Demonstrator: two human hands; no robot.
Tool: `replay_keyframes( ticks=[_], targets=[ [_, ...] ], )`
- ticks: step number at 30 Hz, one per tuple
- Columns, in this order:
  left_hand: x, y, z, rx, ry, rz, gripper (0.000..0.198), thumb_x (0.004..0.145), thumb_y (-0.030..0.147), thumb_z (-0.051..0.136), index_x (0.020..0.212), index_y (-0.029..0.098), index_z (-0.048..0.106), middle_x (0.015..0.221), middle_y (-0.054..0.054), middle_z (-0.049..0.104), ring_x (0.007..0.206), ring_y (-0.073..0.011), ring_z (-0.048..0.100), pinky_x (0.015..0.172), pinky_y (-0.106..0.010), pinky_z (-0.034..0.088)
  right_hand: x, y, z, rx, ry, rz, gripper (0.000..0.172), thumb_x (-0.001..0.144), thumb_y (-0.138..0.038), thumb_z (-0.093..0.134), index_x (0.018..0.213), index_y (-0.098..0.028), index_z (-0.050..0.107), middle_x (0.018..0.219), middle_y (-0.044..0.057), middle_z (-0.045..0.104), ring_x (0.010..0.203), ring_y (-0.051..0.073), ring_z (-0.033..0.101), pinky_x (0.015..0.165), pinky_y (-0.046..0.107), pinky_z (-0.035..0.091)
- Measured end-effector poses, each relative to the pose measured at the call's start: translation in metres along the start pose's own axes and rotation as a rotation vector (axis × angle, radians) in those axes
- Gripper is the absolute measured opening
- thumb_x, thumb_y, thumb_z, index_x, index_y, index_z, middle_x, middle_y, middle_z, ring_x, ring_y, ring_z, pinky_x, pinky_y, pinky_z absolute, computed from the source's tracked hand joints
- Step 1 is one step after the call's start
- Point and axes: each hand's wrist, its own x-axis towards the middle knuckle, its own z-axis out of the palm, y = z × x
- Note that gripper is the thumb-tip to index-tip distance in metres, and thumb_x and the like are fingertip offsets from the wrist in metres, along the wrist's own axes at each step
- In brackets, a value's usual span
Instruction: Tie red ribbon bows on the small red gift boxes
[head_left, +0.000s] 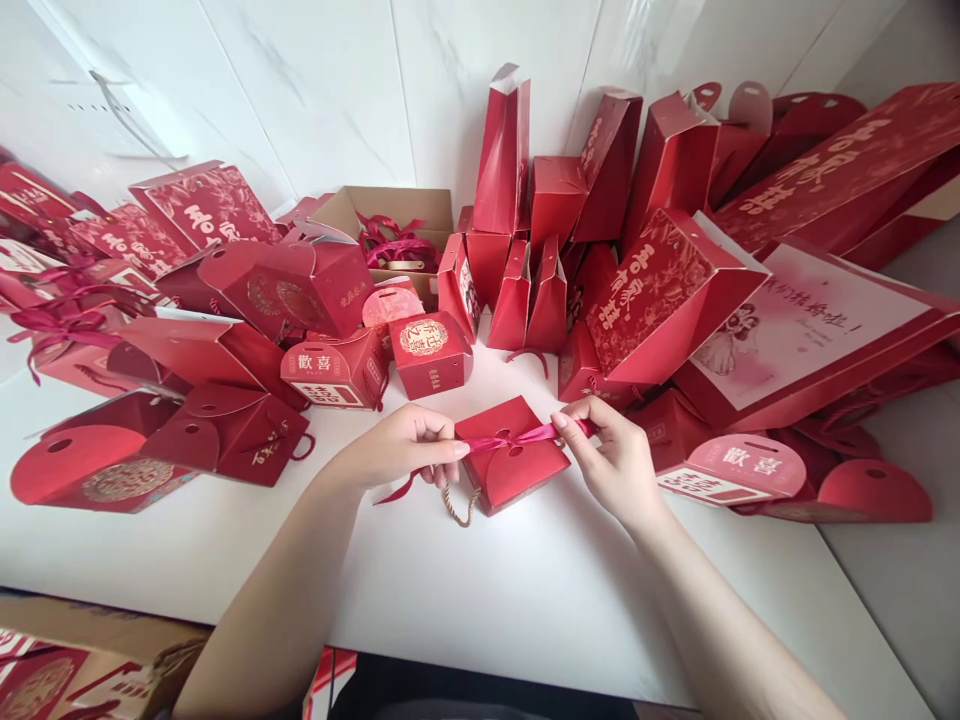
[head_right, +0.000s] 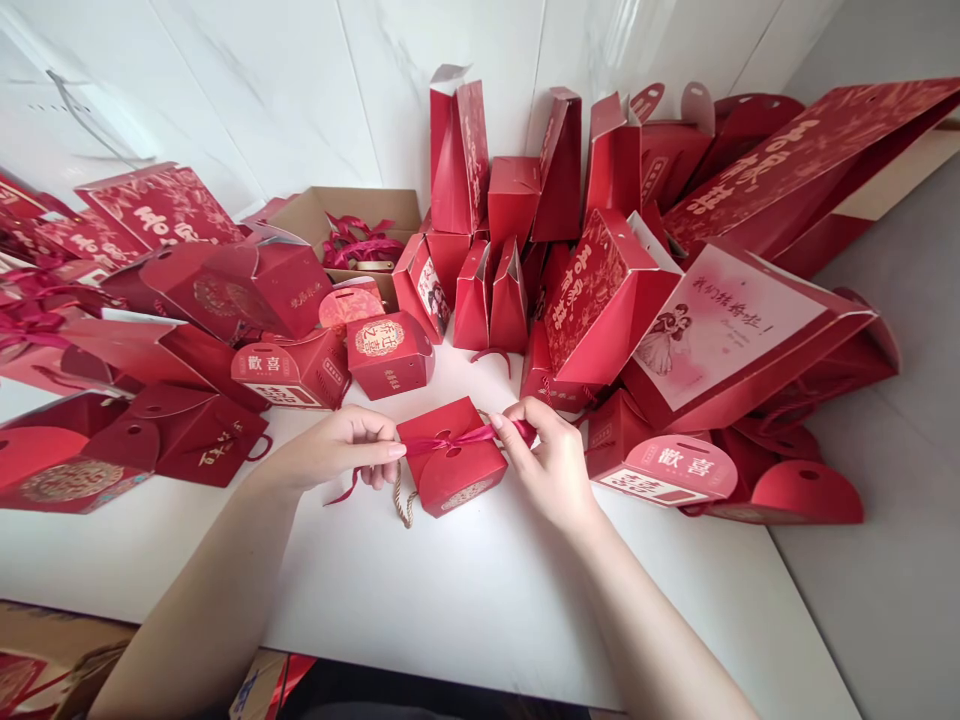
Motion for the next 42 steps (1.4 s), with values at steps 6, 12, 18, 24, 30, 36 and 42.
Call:
replay_keyframes(
  ticks=[6,12,18,24,30,36,42],
  targets=[
    [0.002,0.002,0.011,0.055,0.130,-0.039,0.045,0.086,0.054,0.059,0.065,0.014,0.059,0.053,-0.001,0.062,0.042,-0.0075,0.055,0.043,-0.017,0.044,0.001,-0.005,-0.005,0.127,-0.163,0.099,0.031,0.092,-0.044,0.057,0.074,-0.020,0.052,0.068,-0.003,0.050,0.064,0.012,0.044,0.061,0.025,0.035],
    [-0.007,0.009,0.029,0.020,0.208,-0.053,0.040,0.087,0.050,0.059,0.068,0.015,0.057,0.060,-0.003,0.069,0.048,-0.0129,0.067,0.045,-0.018,0.049,-0.009,-0.014,0.006,0.188,-0.320,0.191,0.032,0.088,-0.045,0.062,0.072,-0.020,0.052,0.060,-0.005,0.050,0.054,0.010,0.042,0.052,0.023,0.034],
    [-0.021,0.016,0.046,0.051,0.534,0.067,0.032,0.085,0.047,0.063,0.075,0.017,0.064,0.069,-0.002,0.073,0.074,-0.0175,0.074,0.062,-0.021,0.059,-0.025,-0.030,0.024,0.318,-0.283,0.330,0.030,0.091,-0.047,0.058,0.078,-0.023,0.046,0.049,-0.007,0.054,0.038,0.011,0.047,0.042,0.023,0.037],
    [-0.017,0.016,0.049,-0.018,0.356,0.031,0.033,0.087,0.047,0.060,0.074,0.017,0.062,0.067,-0.001,0.073,0.067,-0.0157,0.073,0.059,-0.020,0.057,-0.020,-0.028,0.023,-0.040,0.048,-0.075,0.021,0.089,-0.032,0.064,0.073,-0.020,0.056,0.095,0.007,0.061,0.087,0.019,0.061,0.066,0.029,0.046],
    [-0.026,0.018,0.051,-0.010,0.145,-0.120,0.037,0.085,0.048,0.062,0.067,0.016,0.061,0.070,-0.004,0.074,0.069,-0.0172,0.073,0.061,-0.022,0.056,-0.011,-0.015,0.023,-0.041,0.036,-0.086,0.020,0.090,-0.025,0.062,0.074,-0.021,0.051,0.094,0.004,0.067,0.088,0.018,0.063,0.074,0.030,0.047],
    [-0.013,0.009,0.048,0.199,0.430,0.016,0.035,0.087,0.047,0.058,0.070,0.016,0.062,0.071,-0.003,0.072,0.071,-0.0170,0.069,0.062,-0.024,0.052,-0.008,-0.011,0.023,-0.134,0.197,-0.144,0.018,0.091,-0.022,0.060,0.076,-0.022,0.049,0.080,0.002,0.059,0.077,0.018,0.056,0.072,0.031,0.045],
    [0.008,-0.001,0.032,-0.076,0.216,0.034,0.030,0.086,0.041,0.063,0.071,0.015,0.062,0.078,-0.006,0.075,0.082,-0.0191,0.074,0.076,-0.027,0.059,-0.006,-0.007,0.019,-0.175,0.186,-0.120,0.017,0.093,-0.025,0.055,0.077,-0.023,0.048,0.086,0.004,0.064,0.082,0.020,0.060,0.074,0.033,0.046]
  ],
)
